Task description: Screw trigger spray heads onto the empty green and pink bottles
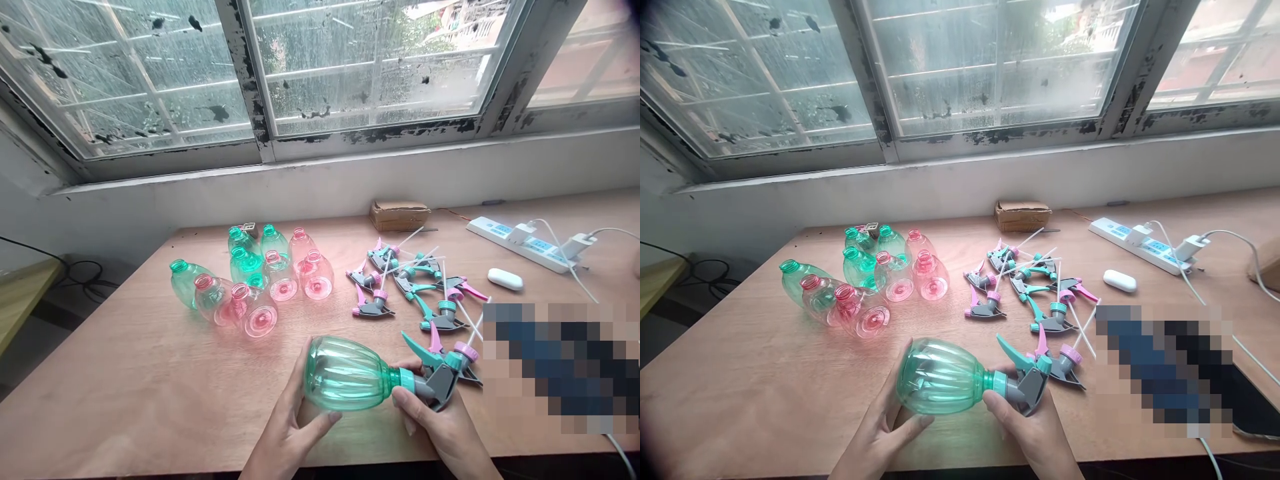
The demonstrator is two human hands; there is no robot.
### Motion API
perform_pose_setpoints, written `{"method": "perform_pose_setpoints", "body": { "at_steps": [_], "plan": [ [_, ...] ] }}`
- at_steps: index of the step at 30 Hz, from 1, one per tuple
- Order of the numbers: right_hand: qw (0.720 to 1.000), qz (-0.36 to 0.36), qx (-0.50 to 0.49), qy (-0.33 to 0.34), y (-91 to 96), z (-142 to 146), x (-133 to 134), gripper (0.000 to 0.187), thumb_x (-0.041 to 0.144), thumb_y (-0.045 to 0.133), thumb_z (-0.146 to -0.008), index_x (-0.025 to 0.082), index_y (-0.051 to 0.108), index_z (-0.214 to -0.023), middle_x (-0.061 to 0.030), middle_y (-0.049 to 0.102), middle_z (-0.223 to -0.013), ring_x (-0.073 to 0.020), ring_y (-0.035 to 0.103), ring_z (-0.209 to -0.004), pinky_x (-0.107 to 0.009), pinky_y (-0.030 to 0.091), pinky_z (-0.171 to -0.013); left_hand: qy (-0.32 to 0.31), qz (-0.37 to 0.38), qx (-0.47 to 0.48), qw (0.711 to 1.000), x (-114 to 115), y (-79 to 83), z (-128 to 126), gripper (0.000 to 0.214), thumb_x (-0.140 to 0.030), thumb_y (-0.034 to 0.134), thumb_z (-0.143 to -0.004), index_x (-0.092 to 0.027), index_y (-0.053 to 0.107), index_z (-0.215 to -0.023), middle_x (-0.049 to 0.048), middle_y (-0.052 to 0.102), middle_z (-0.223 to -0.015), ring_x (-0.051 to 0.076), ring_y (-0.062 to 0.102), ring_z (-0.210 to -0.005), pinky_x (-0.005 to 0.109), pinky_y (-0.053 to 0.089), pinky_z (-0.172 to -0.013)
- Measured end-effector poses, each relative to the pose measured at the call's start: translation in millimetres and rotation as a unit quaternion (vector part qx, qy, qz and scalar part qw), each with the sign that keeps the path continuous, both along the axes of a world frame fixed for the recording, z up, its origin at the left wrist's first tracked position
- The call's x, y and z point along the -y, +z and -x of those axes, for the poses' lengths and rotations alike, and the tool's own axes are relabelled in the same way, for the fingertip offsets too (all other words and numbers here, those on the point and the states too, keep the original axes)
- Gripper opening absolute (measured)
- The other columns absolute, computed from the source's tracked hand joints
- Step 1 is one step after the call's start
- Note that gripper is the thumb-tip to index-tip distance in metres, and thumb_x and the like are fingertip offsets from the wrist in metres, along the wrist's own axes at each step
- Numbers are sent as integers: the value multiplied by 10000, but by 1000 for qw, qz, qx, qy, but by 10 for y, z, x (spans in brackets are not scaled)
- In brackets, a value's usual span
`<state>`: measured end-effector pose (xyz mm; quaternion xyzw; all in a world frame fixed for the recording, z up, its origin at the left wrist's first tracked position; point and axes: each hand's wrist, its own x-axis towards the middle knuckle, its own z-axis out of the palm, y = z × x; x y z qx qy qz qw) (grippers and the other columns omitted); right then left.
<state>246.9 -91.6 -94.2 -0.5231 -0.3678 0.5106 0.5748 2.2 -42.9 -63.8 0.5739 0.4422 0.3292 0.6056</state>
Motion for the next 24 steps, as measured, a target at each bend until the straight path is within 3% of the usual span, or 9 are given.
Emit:
{"method": "perform_pose_setpoints", "body": {
  "at_steps": [4, 10, 16, 20, 24],
  "plan": [
    [1000, 2, -12, -13, -5, 24, -2, 433, 526, 860, -848, 178, 714, -1061, 52, 574, -525, -148, 498, -466, -257, 386, -500, 2, 4, -2, 1000, 7, -18, 16, 978, -444, 782, -909, -403, 175, -1675, -4, 219, -1780, 330, 160, -1640, 504, 150, -1340],
    [1000, 9, -5, -12, 18, 36, 2, 420, 521, 868, -832, 173, 735, -1028, 46, 574, -515, -165, 513, -469, -275, 408, -505, -17, 2, 14, 1000, -35, 45, -12, 818, -463, 748, -934, -338, 356, -1640, 31, 319, -1750, 381, 193, -1628, 557, 223, -1322],
    [1000, 15, -10, -18, 43, 23, 6, 442, 535, 884, -806, 187, 735, -1033, 50, 568, -506, -169, 503, -459, -274, 394, -493, 2, -9, -19, 1000, -8, 3, -18, 913, -426, 780, -916, -374, 262, -1666, 11, 276, -1767, 348, 190, -1634, 526, 177, -1337],
    [1000, 15, -20, -8, 28, 27, 13, 443, 529, 888, -814, 184, 716, -1032, 23, 642, -568, -149, 525, -477, -253, 409, -496, -1, 7, 7, 1000, 16, -46, 21, 985, -467, 831, -857, -349, 280, -1665, 39, 289, -1762, 398, 218, -1619, 552, 216, -1322],
    [1000, 15, -26, -2, 14, 22, 16, 442, 527, 884, -818, 182, 706, -1028, -13, 705, -637, -144, 528, -476, -256, 419, -484, -6, 7, 15, 1000, -4, -27, 20, 869, -509, 776, -895, -322, 366, -1638, 48, 353, -1737, 405, 219, -1617, 568, 235, -1312]
  ]
}}
